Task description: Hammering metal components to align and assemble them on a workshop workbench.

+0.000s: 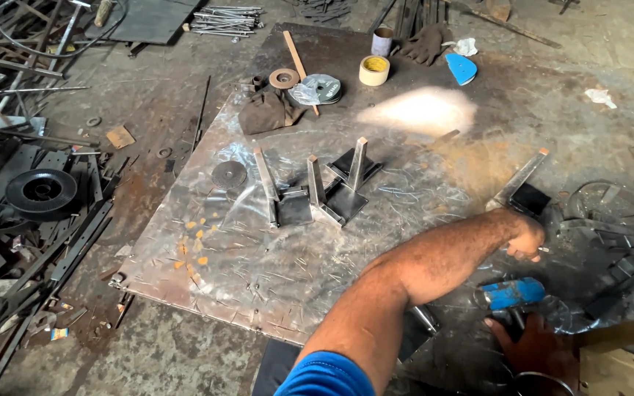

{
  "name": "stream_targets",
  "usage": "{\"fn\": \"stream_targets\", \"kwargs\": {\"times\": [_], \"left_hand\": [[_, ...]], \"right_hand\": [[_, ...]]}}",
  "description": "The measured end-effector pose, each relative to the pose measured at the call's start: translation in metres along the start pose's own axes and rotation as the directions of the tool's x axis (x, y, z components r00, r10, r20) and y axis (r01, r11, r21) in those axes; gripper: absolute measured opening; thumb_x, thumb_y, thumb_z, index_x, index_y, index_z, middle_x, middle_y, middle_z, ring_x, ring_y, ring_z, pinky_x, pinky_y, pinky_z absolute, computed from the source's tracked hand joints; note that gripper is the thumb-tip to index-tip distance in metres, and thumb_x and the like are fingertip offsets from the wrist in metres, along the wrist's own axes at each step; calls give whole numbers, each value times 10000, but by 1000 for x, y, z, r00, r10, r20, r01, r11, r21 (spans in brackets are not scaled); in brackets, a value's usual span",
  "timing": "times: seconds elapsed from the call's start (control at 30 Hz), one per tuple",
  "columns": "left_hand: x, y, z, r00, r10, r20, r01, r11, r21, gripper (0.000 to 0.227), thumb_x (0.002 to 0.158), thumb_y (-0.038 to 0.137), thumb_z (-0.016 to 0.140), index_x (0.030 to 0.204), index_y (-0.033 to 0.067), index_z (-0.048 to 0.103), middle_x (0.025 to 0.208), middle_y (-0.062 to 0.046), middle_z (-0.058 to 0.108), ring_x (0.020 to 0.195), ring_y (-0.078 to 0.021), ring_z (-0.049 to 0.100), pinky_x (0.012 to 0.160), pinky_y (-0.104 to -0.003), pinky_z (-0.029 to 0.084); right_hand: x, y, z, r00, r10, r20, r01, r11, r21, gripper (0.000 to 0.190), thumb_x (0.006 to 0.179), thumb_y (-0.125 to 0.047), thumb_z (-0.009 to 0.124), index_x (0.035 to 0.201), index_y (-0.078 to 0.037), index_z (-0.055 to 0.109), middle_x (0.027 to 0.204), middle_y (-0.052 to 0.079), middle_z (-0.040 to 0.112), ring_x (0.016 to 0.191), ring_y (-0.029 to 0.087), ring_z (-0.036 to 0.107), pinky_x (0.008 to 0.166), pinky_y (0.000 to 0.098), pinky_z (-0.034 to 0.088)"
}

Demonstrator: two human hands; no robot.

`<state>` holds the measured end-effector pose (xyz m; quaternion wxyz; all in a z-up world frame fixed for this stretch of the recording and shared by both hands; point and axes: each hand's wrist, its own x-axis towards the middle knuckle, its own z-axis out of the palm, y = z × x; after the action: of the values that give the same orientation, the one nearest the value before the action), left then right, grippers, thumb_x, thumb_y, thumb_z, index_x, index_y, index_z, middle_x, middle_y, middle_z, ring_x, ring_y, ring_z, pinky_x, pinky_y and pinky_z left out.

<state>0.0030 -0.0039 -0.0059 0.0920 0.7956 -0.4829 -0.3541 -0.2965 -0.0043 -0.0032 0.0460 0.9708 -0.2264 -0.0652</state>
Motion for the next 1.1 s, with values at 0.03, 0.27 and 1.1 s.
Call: {"fn": "stream_targets", "kwargs": {"times": [0.03, 0.27, 1.1], "left_hand": [[0, -2, -1, 1000, 3, 0, -3, 1000, 2, 362, 935, 441, 658, 963, 115, 813, 920, -77, 825, 848, -256, 787, 728, -420, 632], [-4, -2, -1, 1000, 7, 16, -6, 998, -56, 289, 926, 408, 638, 1036, 193, 797, 939, -54, 811, 796, -235, 764, 677, -410, 621], [-90, 0, -10, 996, 29, -83, -40, 989, -144, 522, 915, 461, 695, 1195, 23, 647, 956, -68, 740, 728, -209, 705, 693, -391, 589]], "right_hand": [[-1, -1, -3, 1000, 3, -1, -3, 1000, -1, 904, 776, -893, 513, 1226, -116, 624, 1106, 182, 775, 1089, 419, 735, 913, 520, 600], [-4, -1, -11, 1000, 6, 16, -8, 995, 103, 889, 772, -864, 533, 1231, -108, 612, 1178, 182, 738, 1095, 401, 726, 887, 538, 589], [-23, 4, -44, 998, -52, -31, 60, 917, 393, 726, 779, -726, 689, 1080, -70, 611, 998, 191, 712, 977, 395, 686, 826, 547, 531]]}}
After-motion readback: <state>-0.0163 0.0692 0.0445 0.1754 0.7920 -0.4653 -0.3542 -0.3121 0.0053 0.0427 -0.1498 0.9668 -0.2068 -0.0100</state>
